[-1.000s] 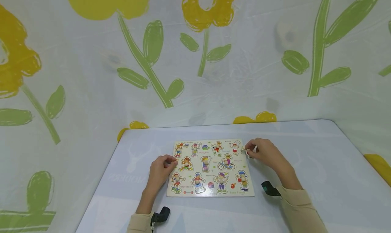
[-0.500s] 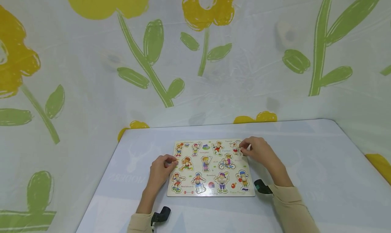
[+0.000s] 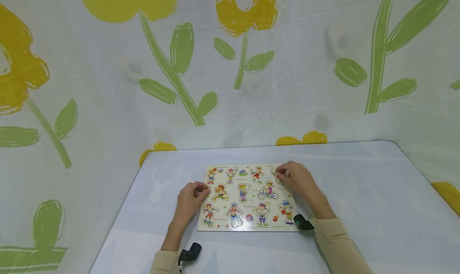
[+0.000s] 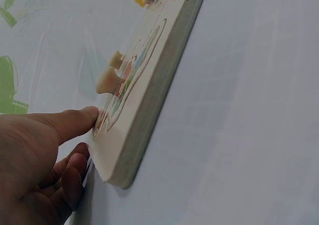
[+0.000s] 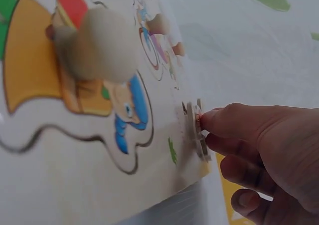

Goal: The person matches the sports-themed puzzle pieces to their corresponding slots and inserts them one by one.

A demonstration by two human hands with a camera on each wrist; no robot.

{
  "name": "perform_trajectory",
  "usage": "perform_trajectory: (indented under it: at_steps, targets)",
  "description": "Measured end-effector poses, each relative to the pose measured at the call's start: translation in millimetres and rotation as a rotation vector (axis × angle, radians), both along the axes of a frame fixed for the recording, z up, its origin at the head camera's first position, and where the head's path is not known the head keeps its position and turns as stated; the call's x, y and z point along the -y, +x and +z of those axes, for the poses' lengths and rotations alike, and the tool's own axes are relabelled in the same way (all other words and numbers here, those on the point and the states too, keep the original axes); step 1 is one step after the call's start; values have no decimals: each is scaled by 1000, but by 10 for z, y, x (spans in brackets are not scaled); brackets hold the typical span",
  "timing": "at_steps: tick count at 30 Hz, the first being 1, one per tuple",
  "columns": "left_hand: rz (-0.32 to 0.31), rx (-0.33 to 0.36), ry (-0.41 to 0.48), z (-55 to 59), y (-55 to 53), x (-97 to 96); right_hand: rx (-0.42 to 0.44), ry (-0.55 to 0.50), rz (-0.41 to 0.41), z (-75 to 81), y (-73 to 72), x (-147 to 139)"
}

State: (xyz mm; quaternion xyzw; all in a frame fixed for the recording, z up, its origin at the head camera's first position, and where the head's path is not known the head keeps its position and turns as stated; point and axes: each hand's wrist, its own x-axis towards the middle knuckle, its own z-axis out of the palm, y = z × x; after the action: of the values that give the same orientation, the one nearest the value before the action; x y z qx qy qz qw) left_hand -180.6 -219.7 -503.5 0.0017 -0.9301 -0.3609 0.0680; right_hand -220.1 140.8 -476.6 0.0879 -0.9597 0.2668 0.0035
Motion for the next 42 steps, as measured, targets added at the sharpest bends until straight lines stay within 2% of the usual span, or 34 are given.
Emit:
perform_trajectory:
  at_steps: [15, 29, 36, 39, 42]
  targets:
    - [2, 11, 3, 31, 11, -12, 2, 3, -14, -74, -17, 19]
    - [0, -8, -8, 13, -4, -17, 52, -26, 9, -39, 35, 7]
    - [-4, -14, -10, 8, 5, -52, 82, -56, 87, -3, 137, -115]
    - [-18, -7, -26, 27, 8, -47, 71, -18, 64, 19, 220, -213]
    - [-14, -19, -59, 87, 11, 7, 16, 68, 1, 18, 304, -325]
